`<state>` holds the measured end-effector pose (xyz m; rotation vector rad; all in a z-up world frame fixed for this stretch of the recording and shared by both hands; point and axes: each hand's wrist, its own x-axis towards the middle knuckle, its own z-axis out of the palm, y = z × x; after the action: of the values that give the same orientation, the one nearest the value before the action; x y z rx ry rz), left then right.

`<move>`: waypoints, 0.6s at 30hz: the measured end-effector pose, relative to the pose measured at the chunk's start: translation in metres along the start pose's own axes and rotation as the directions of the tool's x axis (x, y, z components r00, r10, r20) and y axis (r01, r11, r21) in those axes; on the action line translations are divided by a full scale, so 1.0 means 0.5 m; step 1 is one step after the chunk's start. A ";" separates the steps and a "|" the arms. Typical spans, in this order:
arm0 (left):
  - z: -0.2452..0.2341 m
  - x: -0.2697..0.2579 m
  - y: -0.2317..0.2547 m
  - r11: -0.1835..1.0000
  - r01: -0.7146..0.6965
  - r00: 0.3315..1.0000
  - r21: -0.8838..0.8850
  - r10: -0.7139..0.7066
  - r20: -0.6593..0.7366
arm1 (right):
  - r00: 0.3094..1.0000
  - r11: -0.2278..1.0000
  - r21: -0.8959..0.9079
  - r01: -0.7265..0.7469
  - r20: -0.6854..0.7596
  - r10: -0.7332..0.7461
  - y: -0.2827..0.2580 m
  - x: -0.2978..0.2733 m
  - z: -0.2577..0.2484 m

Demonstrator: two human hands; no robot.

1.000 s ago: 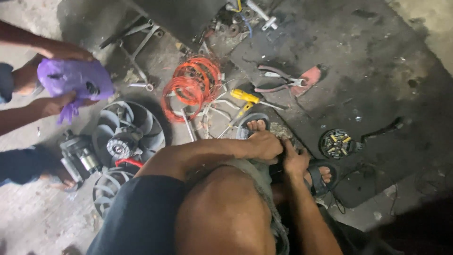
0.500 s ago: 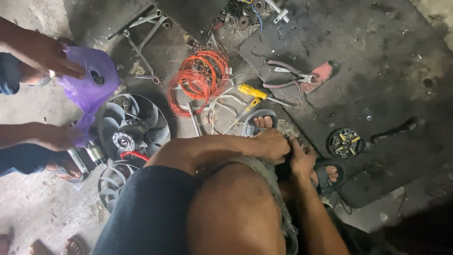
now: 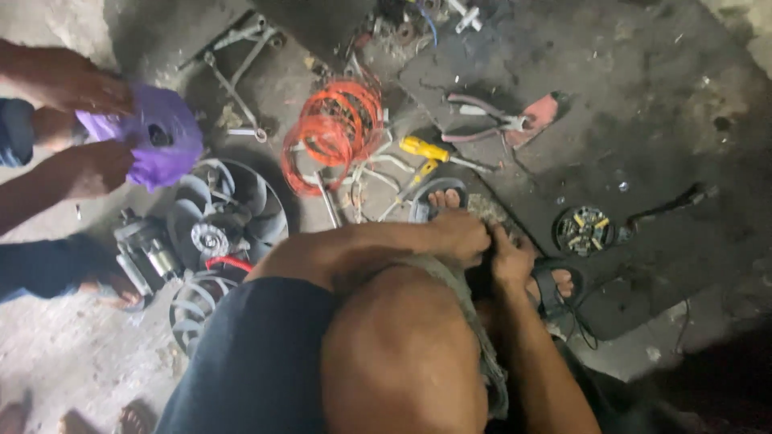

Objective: Disassembling an electric motor to remove the internal copper windings using hand tools.

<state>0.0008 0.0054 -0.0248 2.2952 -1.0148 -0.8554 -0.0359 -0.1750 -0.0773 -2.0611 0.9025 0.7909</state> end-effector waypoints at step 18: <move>-0.023 0.004 0.020 0.996 0.078 0.996 0.038 -0.079 0.031 | 1.000 1.000 0.019 0.020 -0.024 -0.019 -0.013 -0.014 -0.006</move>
<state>0.0053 -0.0004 -0.0111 2.3731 -0.9669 -0.9151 -0.0337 -0.1720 -0.0680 -2.0630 0.8985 0.7459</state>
